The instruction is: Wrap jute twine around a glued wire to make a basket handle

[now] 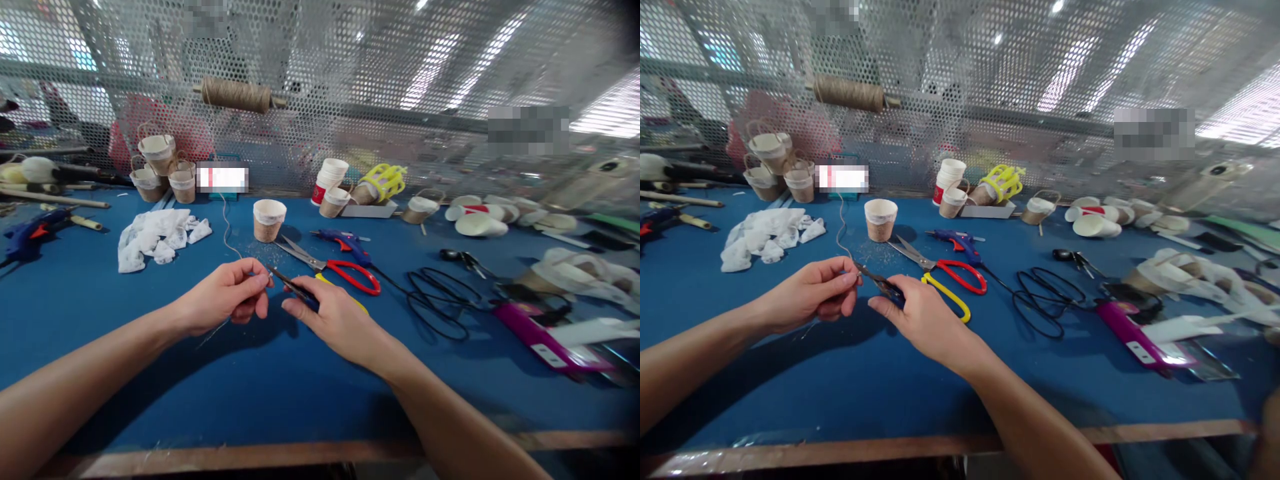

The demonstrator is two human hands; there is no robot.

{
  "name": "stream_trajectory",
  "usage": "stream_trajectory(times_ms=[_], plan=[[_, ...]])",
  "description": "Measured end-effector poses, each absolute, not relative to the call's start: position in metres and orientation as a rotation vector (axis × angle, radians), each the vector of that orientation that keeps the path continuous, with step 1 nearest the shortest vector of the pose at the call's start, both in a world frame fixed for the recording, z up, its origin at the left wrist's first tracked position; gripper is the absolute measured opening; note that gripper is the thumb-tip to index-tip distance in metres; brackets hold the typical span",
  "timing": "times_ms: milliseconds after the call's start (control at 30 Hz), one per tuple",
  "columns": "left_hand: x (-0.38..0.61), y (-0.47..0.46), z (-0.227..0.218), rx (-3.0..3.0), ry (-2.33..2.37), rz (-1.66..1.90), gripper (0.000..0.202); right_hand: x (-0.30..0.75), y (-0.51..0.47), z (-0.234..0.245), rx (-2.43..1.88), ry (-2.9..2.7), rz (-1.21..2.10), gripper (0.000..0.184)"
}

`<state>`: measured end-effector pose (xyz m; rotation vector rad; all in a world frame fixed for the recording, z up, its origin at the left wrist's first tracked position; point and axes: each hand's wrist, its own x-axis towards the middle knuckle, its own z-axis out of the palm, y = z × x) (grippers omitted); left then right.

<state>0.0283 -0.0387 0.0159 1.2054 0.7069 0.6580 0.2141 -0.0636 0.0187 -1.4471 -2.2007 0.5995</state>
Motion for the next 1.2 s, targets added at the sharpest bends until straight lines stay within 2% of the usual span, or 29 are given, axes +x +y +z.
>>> stream_trajectory(times_ms=[333,800,900,1000,1100,1200], plan=[[0.022,-0.03,0.02,1.59,0.896,0.733,0.015,0.211,-0.065,0.021,-1.488,-2.177,0.627,0.028],[0.017,-0.032,0.018,1.044,0.517,0.533,0.014,0.212,-0.066,0.022,-1.323,-2.236,0.747,0.023],[0.019,-0.032,0.019,1.288,0.652,0.666,0.01,0.212,-0.064,0.02,-1.382,-2.206,0.72,0.027],[0.02,-0.033,0.017,1.822,0.84,0.908,0.005,0.213,-0.062,0.019,-1.436,-2.149,0.67,0.029],[0.019,-0.034,0.013,2.402,0.921,1.087,0.008,0.212,-0.061,0.019,-1.485,-2.133,0.667,0.031],[0.016,-0.034,0.008,2.724,0.895,1.182,0.012,0.21,-0.063,0.019,-1.514,-2.12,0.675,0.033]])
